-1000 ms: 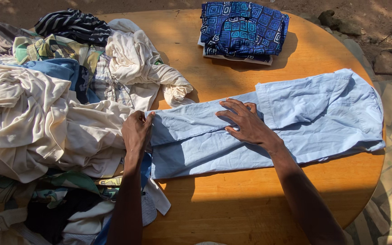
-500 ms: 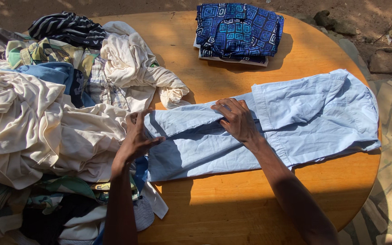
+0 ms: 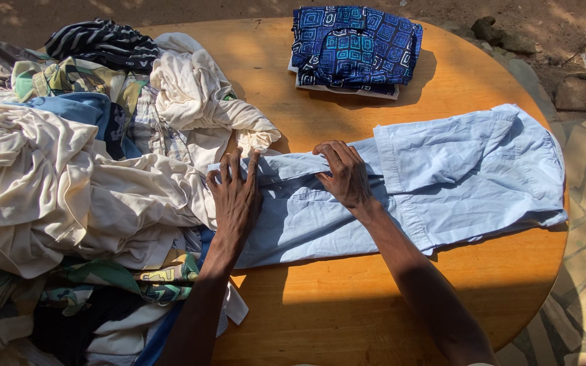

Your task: The person buttons a light blue shirt, lays it flat on a table, folds the sides and sleeves inward, and then folds the bottom up to create a square shape.

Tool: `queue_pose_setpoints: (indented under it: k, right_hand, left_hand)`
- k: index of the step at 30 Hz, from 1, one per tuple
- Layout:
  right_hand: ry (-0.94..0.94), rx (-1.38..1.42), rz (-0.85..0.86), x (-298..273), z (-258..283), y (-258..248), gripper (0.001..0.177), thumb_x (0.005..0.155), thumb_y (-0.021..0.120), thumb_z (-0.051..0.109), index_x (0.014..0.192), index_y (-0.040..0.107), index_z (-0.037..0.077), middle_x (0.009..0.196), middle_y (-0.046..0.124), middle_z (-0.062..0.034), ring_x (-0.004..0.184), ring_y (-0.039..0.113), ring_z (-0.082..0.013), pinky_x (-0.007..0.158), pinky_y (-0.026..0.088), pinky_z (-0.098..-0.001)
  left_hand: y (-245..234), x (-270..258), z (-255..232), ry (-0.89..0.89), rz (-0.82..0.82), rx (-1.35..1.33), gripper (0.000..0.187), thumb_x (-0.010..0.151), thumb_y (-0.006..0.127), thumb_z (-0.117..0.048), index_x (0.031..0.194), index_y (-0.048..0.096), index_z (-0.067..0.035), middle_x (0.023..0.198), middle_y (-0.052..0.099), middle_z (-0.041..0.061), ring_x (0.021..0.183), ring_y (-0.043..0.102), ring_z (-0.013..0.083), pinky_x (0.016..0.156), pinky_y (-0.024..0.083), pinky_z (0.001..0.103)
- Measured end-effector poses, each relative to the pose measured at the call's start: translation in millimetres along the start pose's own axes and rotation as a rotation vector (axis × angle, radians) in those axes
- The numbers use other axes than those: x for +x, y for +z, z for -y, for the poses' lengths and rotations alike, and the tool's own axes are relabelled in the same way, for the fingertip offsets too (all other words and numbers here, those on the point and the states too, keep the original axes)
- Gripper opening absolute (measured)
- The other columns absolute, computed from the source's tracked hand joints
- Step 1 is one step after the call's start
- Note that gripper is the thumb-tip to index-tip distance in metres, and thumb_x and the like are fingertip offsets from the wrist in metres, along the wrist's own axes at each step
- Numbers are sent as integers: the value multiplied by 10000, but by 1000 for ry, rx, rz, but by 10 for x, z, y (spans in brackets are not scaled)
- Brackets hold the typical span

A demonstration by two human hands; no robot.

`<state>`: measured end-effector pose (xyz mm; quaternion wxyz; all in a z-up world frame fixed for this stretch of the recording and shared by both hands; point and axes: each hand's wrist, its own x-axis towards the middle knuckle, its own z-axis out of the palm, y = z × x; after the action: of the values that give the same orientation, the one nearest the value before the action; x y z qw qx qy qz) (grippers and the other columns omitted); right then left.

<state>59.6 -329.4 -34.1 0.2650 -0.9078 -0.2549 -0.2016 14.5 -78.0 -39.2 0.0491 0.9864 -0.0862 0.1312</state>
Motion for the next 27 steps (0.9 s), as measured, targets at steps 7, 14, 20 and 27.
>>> queue_pose_setpoints:
  k: [7,14,20,27]
  right_hand:
    - [55,-157,159,-23,-136,46,588,684,693,-150,1224,658,82,1213,656,-54,1164,604,-245,893,471,-411]
    - [-55,-19,288,-201,-286,12,498,698,664,-107,1092,702,195,1447,630,3,1408,532,-238,1045,424,-447]
    - [-59,205,432,-115,-235,-222,534,768,624,192,1299,675,185,1499,565,-115,1428,427,-308,1128,225,-562]
    - [221,26,359,214,-331,-137,336,911,683,391,1162,689,167,1132,646,-62,1146,561,-262,975,345,-510]
  left_hand:
    - [-40,10,405,9,-100,-123,521,903,571,-81,1423,584,-81,1405,539,150,1300,498,347,1047,427,497]
    - [-458,-170,499,-105,-243,-381,130,947,610,-87,1047,691,-105,1088,706,117,1004,660,329,867,512,431]
    - [-503,-157,358,-391,-231,-515,311,1061,638,-260,1191,583,18,873,672,188,777,665,354,711,494,485]
    - [-147,-58,348,-462,-156,-597,594,879,831,-331,1277,548,9,882,670,213,773,655,337,691,506,458]
